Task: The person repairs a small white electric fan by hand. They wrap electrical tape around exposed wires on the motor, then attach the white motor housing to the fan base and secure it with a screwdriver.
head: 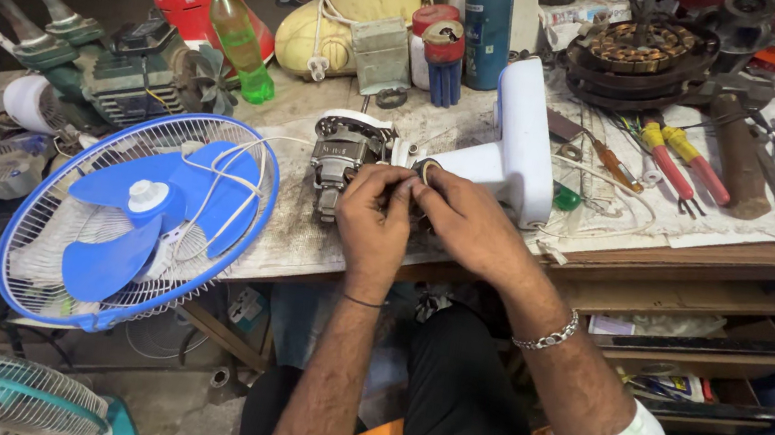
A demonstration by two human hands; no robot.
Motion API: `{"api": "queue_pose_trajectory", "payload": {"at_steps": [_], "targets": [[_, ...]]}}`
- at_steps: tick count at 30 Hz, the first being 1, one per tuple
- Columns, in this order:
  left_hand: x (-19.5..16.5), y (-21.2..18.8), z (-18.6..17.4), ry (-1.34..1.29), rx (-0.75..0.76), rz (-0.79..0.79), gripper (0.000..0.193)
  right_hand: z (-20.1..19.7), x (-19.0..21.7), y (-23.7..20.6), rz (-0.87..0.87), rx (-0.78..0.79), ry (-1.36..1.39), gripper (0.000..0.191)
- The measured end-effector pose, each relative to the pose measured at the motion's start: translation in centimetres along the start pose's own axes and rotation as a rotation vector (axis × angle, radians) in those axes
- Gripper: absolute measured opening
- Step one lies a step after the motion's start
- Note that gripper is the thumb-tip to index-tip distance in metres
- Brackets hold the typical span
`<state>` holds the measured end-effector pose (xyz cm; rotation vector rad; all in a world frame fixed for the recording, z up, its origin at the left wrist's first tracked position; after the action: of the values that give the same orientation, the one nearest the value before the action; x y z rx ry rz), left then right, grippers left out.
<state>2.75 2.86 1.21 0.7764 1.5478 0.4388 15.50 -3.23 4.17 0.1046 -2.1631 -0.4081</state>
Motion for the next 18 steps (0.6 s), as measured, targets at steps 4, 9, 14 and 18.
{"api": "queue_pose_trajectory", "payload": {"at_steps": [4,9,14,18], "targets": [[0.1,-0.3,0.6,-0.13,-0.023,-0.056,0.015,0.3,0.5,-0.4,0.03,-0.074,-0.099,0.051],[-0.4,-0.4,0.5,-0.057,-0.15,0.089,0.007,2.0,2.1,-0.8,-0.001,-0.164,-0.238,0.059],[-0.1,-0.5,0.9,-0.117,-0.231,-0.023,0.011,2.9,2.5,-0.8,-0.147,-0.298,-0.239,0.059],[0.7,-0.8,1.5,-0.134,-0.264,-0.095,0.004,2.5,1.6,-0.6,-0.191,-0.382,-0.22,0.052]]}}
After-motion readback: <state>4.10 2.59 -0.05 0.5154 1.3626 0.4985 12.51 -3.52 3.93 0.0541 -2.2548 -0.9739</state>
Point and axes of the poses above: each hand's wrist, its own y-axis towards the middle knuckle, its own z-axis out of the palm, x = y × z, the point moved 4 cm from there along y, towards the middle knuckle, and after that the axes turned 5 degrees about x, right-handed, at the moved point
